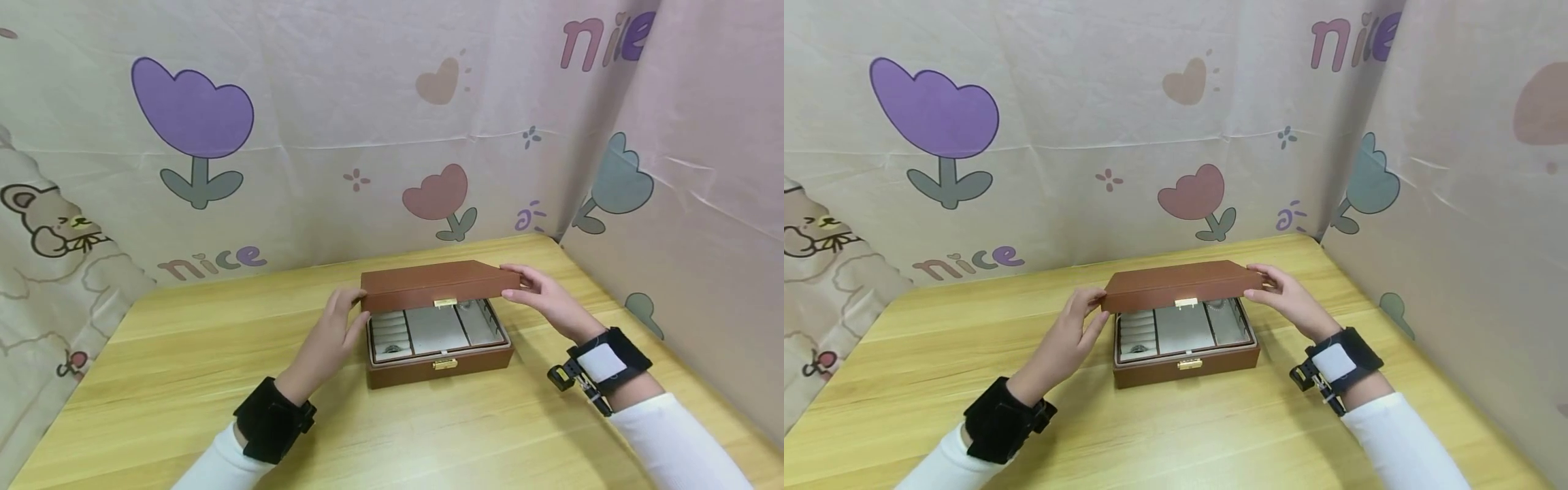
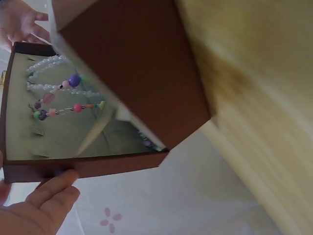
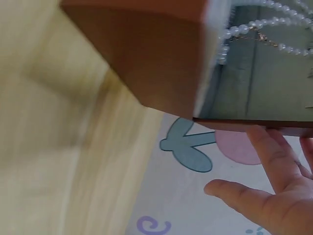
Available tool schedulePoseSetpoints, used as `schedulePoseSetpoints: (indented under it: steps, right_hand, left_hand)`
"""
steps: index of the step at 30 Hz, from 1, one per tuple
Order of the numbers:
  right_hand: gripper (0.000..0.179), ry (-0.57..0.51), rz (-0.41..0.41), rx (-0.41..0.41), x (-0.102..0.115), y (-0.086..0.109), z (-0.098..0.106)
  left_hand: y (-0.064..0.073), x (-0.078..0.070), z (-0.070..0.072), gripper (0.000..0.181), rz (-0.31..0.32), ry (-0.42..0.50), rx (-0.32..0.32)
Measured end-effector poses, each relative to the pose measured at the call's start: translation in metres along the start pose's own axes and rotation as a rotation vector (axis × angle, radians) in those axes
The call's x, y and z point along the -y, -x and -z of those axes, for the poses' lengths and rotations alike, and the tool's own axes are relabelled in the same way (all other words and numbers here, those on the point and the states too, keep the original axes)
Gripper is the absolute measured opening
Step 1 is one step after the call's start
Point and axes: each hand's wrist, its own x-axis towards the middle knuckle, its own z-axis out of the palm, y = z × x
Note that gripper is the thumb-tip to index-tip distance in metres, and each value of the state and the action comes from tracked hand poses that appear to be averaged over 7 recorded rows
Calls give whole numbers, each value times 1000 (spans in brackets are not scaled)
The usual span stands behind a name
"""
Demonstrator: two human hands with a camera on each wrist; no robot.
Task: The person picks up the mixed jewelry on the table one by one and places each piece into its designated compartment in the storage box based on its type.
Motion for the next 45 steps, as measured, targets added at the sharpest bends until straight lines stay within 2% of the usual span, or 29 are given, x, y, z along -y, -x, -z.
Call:
schedulePoseSetpoints:
  steps: [3, 6, 14, 20, 28, 32, 35, 37, 39, 42, 45]
  right_hand:
    - [63, 11, -4, 4, -5, 5, -2]
    - [65, 10, 8, 38, -11, 8, -3]
    - [72, -47, 49, 119, -27, 16, -10]
    - [74, 19, 62, 101, -34, 19, -16]
    - [73, 199, 115, 68, -34, 22, -21]
    - [71, 287, 114, 30, -32, 24, -22]
    - [68, 425, 123, -14, -22, 26, -28]
    - [66, 514, 173, -41, -11, 27, -37]
    - [63, 594, 257, -47, 1, 26, -50]
    - [59, 711, 387, -30, 15, 24, -72]
    - [55, 820, 445, -13, 22, 21, -87]
  left_hand:
    - [7, 1, -1, 40, 25, 20, 42]
    - [13, 3, -2, 41, 21, 13, 63]
    - [27, 12, -12, 38, -69, -37, 60]
    - [32, 14, -16, 35, -98, -65, 72]
    - [33, 14, -19, 37, -94, -81, 107]
    - [33, 13, -19, 33, -102, -102, 106]
    - [30, 8, -18, 28, -144, -201, 85]
    - [25, 1, -18, 27, -201, -282, 78]
    - [16, -9, -21, 31, -262, -360, 84]
    - [0, -26, -31, 44, -312, -415, 172]
    - [-11, -39, -44, 55, -285, -440, 288]
